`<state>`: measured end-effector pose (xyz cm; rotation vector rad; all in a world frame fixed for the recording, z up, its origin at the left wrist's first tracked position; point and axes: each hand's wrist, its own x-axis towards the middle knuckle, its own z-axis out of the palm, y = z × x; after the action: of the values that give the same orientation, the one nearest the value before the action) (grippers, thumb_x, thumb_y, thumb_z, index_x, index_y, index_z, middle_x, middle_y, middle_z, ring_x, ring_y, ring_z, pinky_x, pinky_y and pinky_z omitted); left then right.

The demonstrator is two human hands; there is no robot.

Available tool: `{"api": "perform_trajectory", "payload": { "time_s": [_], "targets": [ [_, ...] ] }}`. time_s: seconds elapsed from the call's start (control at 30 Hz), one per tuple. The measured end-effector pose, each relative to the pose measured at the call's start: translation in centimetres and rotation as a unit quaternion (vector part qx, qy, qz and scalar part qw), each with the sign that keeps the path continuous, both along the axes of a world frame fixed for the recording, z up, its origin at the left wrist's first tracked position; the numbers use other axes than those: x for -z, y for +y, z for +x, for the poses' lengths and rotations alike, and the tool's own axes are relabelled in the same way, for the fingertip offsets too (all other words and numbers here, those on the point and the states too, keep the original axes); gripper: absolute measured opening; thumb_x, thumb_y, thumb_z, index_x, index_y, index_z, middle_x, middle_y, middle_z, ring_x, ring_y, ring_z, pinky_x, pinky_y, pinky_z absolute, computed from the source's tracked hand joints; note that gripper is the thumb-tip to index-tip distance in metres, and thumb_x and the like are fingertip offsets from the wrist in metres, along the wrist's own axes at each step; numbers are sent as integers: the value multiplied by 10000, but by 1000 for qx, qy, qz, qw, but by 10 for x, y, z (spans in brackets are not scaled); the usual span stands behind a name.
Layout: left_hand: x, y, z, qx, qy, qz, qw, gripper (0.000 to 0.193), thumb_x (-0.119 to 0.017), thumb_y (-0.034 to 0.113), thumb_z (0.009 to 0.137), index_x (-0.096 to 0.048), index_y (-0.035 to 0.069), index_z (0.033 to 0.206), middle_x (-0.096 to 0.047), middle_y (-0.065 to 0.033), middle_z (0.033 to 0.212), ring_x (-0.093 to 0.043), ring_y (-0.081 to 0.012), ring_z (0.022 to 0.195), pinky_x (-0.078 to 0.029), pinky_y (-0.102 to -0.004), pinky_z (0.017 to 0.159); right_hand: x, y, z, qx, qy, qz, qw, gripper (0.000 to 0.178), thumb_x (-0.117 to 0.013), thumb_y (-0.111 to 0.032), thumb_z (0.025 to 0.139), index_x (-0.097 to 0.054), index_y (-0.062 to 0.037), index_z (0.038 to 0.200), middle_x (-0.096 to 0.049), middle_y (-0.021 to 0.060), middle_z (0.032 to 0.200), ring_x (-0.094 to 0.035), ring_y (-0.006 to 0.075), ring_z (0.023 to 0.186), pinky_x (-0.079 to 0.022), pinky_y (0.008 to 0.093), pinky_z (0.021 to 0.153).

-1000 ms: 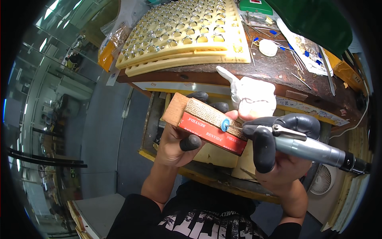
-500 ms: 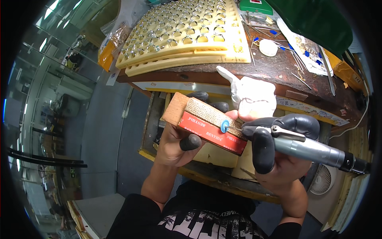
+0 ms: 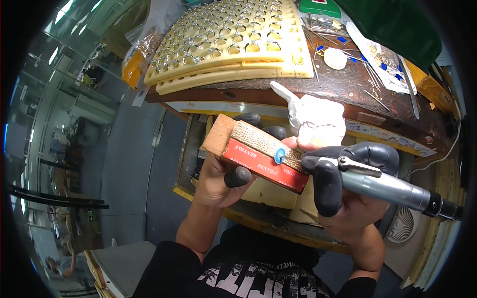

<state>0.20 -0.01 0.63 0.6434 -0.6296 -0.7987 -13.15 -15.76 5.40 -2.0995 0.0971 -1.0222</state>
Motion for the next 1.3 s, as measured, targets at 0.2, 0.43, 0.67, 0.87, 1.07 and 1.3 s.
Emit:
{"api": "perform_trajectory", "payload": {
  "time_s": [0.2, 0.43, 0.67, 0.87, 1.07, 1.3],
  "targets": [
    [-4, -2, -3, 3, 20, 1, 1000, 753, -692, 37, 803, -275, 30, 1429, -451, -243, 1374, -412, -414, 1311, -356, -533, 1085, 2, -1, 2, -5, -24, 26, 999, 128, -611, -58, 836, -722, -6, 799, -686, 64, 779, -563, 155, 782, -440, 275, 734],
    [4, 4, 1, -13, 3, 14, 1000, 765, -694, 37, 804, -265, 27, 1437, -480, -210, 1348, -436, -378, 1301, -344, -523, 1094, -1, -1, 0, 0, 2, 9, 1000, 135, -607, -61, 836, -727, -13, 797, -685, 55, 762, -553, 158, 779, -437, 280, 729],
    [2, 1, -2, -20, 18, 16, 1000, 779, -708, 44, 794, -267, 20, 1434, -486, -211, 1336, -478, -321, 1270, -387, -484, 1074, 0, -1, 1, 5, -14, -10, 1000, 135, -609, -72, 841, -726, -14, 802, -683, 66, 775, -556, 155, 779, -438, 276, 729],
    [-3, -1, -4, -13, 0, 9, 1000, 736, -691, 41, 809, -280, 25, 1419, -474, -234, 1347, -461, -345, 1287, -387, -503, 1072, 4, 1, 3, -21, -50, 51, 997, 141, -590, -59, 864, -697, 19, 815, -675, 92, 782, -567, 158, 791, -448, 273, 734],
    [-4, -3, -8, -16, 8, 1, 1000, 724, -688, 48, 817, -281, 27, 1415, -465, -236, 1359, -432, -371, 1307, -369, -524, 1082, 5, -6, 1, -48, -65, 26, 996, 80, -629, -38, 848, -672, 26, 868, -665, 95, 799, -616, 176, 804, -486, 287, 743],
    [-6, -3, -14, -22, 26, 0, 999, 719, -689, 54, 823, -279, 28, 1413, -453, -245, 1367, -387, -419, 1326, -332, -538, 1104, 11, -4, -1, -98, -61, 61, 991, 146, -705, -40, 796, -654, -2, 928, -656, 100, 888, -666, 198, 825, -522, 308, 765]
  ]
}}
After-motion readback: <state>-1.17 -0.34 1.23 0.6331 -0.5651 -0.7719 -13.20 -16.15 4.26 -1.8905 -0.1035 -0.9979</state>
